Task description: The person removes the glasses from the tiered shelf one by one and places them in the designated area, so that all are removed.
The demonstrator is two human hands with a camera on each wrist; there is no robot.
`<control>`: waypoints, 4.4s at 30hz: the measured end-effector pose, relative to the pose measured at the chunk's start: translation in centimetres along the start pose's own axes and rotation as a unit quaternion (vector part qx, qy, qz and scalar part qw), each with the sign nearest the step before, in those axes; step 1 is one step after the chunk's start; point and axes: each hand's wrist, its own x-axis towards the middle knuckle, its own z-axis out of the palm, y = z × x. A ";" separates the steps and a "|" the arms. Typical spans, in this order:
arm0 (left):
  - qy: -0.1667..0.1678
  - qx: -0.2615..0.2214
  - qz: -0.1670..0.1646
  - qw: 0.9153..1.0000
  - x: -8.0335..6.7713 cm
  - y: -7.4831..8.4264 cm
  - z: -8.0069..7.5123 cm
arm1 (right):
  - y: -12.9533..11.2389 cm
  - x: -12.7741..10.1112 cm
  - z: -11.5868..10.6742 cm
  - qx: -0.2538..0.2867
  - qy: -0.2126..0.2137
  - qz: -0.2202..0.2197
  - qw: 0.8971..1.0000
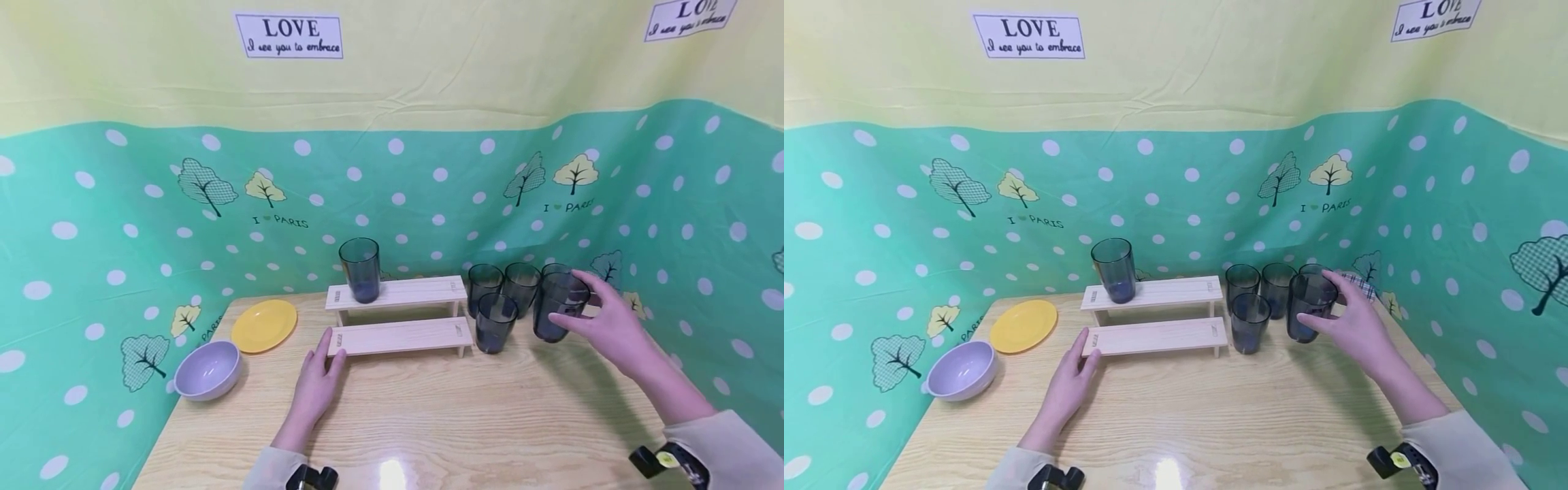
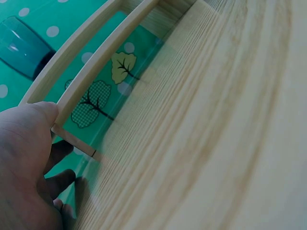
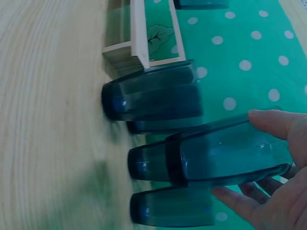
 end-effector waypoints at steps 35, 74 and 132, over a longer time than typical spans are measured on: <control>0.005 -0.004 0.007 1.000 -0.1 0.0 0.0 | 4.2 1.6 4.5 0.023 -0.011 0.011 1.000; -0.001 -0.002 -0.003 1.000 -0.1 0.1 0.0 | 4.8 1.9 6.4 0.032 -0.003 -0.003 0.999; 0.000 -0.001 -0.001 1.000 0.0 0.0 -0.1 | -12.3 5.2 10.2 0.101 -0.041 -0.169 0.980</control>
